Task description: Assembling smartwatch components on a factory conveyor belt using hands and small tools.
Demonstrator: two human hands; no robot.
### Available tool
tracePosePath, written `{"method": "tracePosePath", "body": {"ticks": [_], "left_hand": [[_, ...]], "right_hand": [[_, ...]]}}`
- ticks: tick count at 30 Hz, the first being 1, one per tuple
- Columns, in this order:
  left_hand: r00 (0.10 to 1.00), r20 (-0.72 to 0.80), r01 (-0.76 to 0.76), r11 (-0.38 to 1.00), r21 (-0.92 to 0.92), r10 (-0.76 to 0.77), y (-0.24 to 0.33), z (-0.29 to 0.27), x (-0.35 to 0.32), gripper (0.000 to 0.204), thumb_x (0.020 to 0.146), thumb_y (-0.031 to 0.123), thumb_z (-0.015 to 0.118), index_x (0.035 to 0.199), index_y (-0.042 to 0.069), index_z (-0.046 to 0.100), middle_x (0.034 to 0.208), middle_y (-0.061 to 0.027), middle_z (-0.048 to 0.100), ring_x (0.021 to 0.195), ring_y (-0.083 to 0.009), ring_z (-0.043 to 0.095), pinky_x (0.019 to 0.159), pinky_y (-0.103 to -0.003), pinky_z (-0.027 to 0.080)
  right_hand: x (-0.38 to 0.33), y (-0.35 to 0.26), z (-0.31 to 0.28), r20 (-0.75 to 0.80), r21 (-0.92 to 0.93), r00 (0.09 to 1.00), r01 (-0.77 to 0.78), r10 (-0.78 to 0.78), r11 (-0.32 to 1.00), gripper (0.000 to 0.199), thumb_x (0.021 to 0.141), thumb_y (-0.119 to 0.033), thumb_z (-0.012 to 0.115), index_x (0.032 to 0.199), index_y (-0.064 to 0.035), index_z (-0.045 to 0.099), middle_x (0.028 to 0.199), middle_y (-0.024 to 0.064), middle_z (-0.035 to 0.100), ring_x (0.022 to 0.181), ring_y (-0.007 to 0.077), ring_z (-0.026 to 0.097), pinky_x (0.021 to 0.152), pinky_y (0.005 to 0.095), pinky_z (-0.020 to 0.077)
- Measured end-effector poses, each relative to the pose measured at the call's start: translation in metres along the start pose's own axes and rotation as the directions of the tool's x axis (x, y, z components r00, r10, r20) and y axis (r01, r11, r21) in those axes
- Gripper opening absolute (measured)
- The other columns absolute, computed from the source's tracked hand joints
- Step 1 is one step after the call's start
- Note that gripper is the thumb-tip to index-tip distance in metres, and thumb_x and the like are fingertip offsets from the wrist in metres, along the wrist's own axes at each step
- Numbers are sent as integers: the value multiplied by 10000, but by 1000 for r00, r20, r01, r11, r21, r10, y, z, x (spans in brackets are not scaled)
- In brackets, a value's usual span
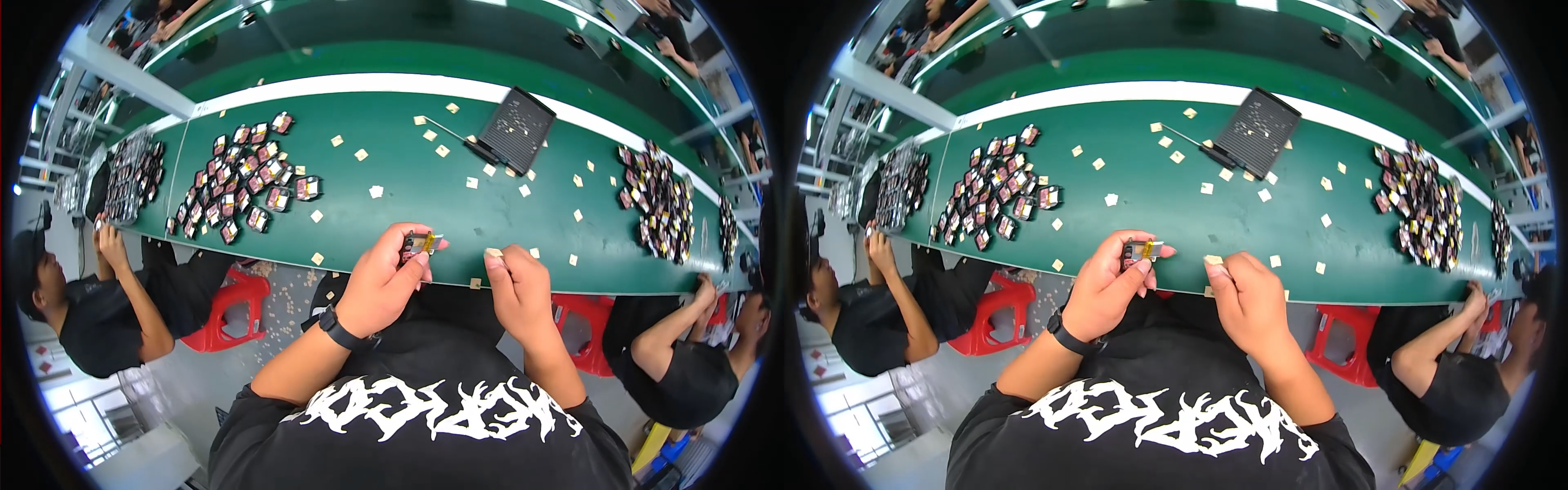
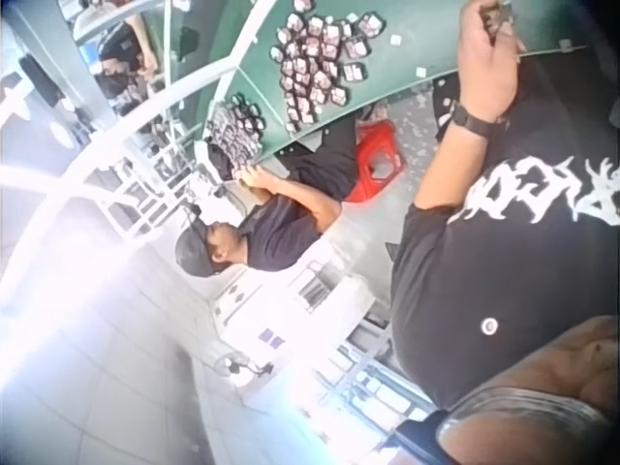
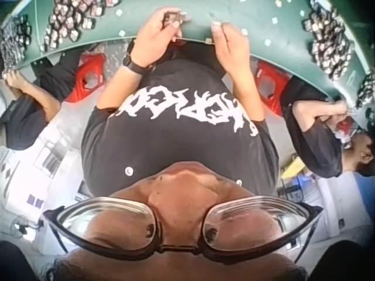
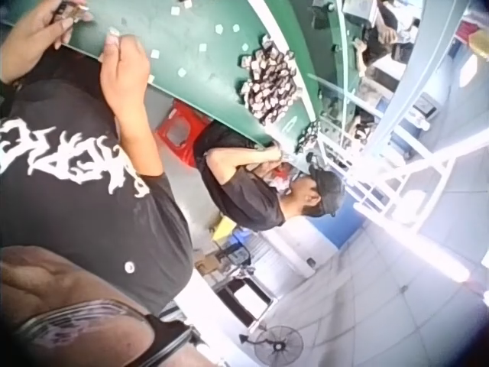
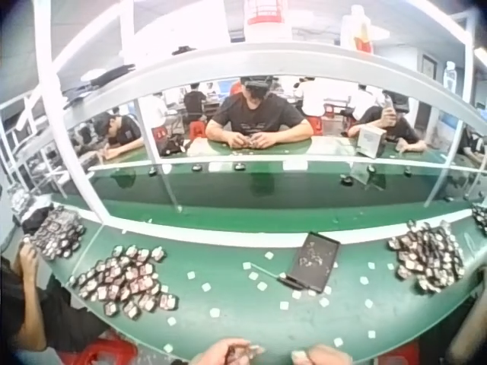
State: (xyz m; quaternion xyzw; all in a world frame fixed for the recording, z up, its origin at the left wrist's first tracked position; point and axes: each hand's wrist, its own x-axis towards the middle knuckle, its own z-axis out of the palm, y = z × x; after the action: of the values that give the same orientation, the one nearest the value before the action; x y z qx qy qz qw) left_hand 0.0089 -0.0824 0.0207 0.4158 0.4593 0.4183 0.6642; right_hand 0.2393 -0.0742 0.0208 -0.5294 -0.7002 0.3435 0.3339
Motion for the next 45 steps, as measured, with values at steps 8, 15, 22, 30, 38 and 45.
{"method": "tracePosePath", "body": {"ticks": [8,15,22,30,38,45], "left_hand": [[993,91,-101,930,353,74,7,13,7,453,1010,-4,527,1458,-47,477,1042,-121,705,759,-95,594,711,-253,518],[962,217,-256,815,520,163,6,17,10,409,984,0,541,1389,-48,509,1034,-124,724,702,-91,592,651,-259,508],[939,313,-286,821,493,140,4,8,24,384,985,6,545,1367,-34,535,992,-97,716,696,-95,597,639,-255,500],[838,431,-535,659,529,335,12,-5,46,469,959,0,573,1428,0,556,872,-116,647,719,-208,619,677,-314,499],[850,421,-519,635,572,315,6,-19,48,490,953,-20,561,1439,6,511,997,-190,674,829,-362,646,748,-427,532],[927,369,-251,829,500,58,16,-37,50,453,981,7,545,1432,-22,516,893,-116,657,773,-246,636,695,-340,511]], "right_hand": [[-30,1,-6,10,216,921,-382,389,899,599,1030,-303,647,564,7,433,527,23,356,549,105,299,476,354,287],[-57,-5,5,-119,315,923,-315,367,895,302,1034,-205,628,856,28,555,683,21,519,600,102,413,531,309,377],[-41,-43,3,-37,415,946,-279,322,866,115,1012,-71,612,1068,22,573,827,71,676,656,90,612,589,254,500],[-4,-53,17,218,633,776,-574,592,519,166,980,-86,671,976,-16,520,775,91,692,548,91,620,473,239,490],[14,-44,35,246,642,734,-613,634,461,183,965,-71,684,933,-30,508,725,85,693,488,77,577,414,226,413],[13,-42,48,203,677,775,-553,598,486,175,956,-40,690,949,-23,517,723,88,686,491,63,558,427,211,390]]}}
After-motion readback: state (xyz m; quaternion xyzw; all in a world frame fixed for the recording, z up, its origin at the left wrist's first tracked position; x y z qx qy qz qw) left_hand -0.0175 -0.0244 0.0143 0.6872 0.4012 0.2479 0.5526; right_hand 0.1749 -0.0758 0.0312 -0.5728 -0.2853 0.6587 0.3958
